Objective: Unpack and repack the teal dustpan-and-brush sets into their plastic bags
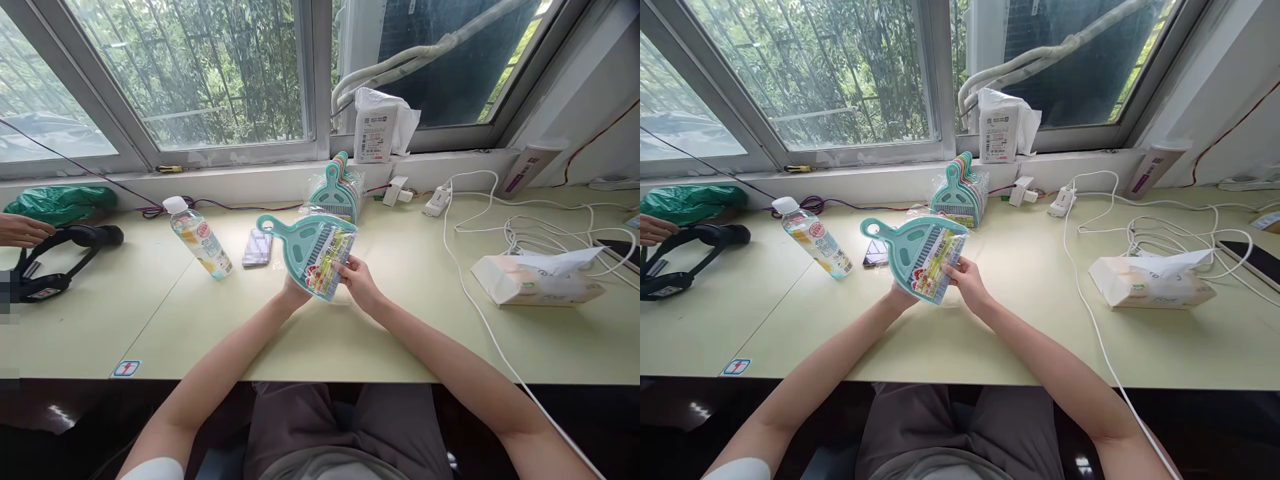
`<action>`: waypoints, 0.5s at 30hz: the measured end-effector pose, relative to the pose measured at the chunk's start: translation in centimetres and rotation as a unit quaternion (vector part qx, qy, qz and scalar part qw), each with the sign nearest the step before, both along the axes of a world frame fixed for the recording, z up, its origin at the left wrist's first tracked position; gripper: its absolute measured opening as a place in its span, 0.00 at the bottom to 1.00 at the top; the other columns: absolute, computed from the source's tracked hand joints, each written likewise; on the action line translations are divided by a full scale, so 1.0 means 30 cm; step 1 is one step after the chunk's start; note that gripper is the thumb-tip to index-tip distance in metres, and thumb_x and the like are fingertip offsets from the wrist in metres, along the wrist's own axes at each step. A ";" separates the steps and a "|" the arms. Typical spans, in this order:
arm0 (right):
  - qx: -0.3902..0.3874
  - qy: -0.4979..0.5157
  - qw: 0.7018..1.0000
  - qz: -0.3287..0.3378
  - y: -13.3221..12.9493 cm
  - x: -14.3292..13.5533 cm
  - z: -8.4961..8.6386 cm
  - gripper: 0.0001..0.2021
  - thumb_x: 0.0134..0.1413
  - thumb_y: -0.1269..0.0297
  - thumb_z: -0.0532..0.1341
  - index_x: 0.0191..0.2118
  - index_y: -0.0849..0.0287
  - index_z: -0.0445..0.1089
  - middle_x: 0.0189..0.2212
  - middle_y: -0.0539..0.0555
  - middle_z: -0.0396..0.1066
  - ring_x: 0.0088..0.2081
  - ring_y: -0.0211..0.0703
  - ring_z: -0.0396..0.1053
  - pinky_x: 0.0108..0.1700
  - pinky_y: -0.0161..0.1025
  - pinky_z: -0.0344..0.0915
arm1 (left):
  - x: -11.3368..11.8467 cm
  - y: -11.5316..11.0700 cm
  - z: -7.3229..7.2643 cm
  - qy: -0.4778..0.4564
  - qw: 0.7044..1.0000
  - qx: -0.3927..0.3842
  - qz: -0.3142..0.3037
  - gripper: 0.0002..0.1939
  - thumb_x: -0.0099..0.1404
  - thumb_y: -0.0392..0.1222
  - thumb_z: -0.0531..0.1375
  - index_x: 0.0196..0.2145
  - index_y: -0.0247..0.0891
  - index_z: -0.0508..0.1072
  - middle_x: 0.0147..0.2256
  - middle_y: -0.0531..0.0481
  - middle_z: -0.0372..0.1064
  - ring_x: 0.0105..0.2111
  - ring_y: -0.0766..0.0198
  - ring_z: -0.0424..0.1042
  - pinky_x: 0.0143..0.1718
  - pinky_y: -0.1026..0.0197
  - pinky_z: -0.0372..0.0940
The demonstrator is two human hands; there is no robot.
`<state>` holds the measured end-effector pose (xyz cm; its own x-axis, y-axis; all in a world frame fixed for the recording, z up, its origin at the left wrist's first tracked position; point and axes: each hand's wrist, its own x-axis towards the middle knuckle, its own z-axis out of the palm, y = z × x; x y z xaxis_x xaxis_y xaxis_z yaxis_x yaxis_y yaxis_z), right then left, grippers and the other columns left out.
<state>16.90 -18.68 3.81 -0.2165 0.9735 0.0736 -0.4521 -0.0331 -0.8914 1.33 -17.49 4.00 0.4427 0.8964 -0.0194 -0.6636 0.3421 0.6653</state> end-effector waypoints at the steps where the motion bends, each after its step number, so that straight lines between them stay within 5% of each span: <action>1: -0.003 0.006 1.000 -0.016 0.005 0.003 -0.002 0.21 0.39 0.55 0.71 0.41 0.57 0.72 0.39 0.55 0.77 0.40 0.48 0.74 0.43 0.45 0.72 | 0.013 0.000 0.001 0.009 1.000 0.010 0.018 0.20 0.63 0.49 0.54 0.47 0.34 0.72 0.48 0.42 0.71 0.57 0.47 0.62 0.59 0.45 0.54; 7: -0.026 0.033 0.993 -0.109 0.044 0.027 -0.024 0.20 0.37 0.58 0.72 0.38 0.58 0.71 0.39 0.55 0.76 0.39 0.47 0.74 0.44 0.46 0.72 | 0.026 0.016 0.003 0.054 0.996 0.019 0.065 0.44 0.57 0.75 0.42 0.55 0.37 0.67 0.55 0.42 0.66 0.60 0.46 0.56 0.60 0.45 0.52; 15: -0.033 0.041 0.991 -0.126 0.043 0.025 -0.026 0.19 0.38 0.59 0.71 0.38 0.58 0.71 0.40 0.55 0.76 0.40 0.46 0.74 0.44 0.44 0.72 | 0.030 -0.012 -0.002 0.071 0.994 0.059 0.051 0.50 0.53 0.79 0.37 0.57 0.41 0.65 0.56 0.45 0.65 0.61 0.46 0.55 0.60 0.46 0.51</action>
<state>17.65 -17.38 3.04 0.0382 0.9992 0.0149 -0.5249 0.0327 -0.8505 2.24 -17.85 3.94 0.3497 0.9363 0.0331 -0.5870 0.1914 0.7866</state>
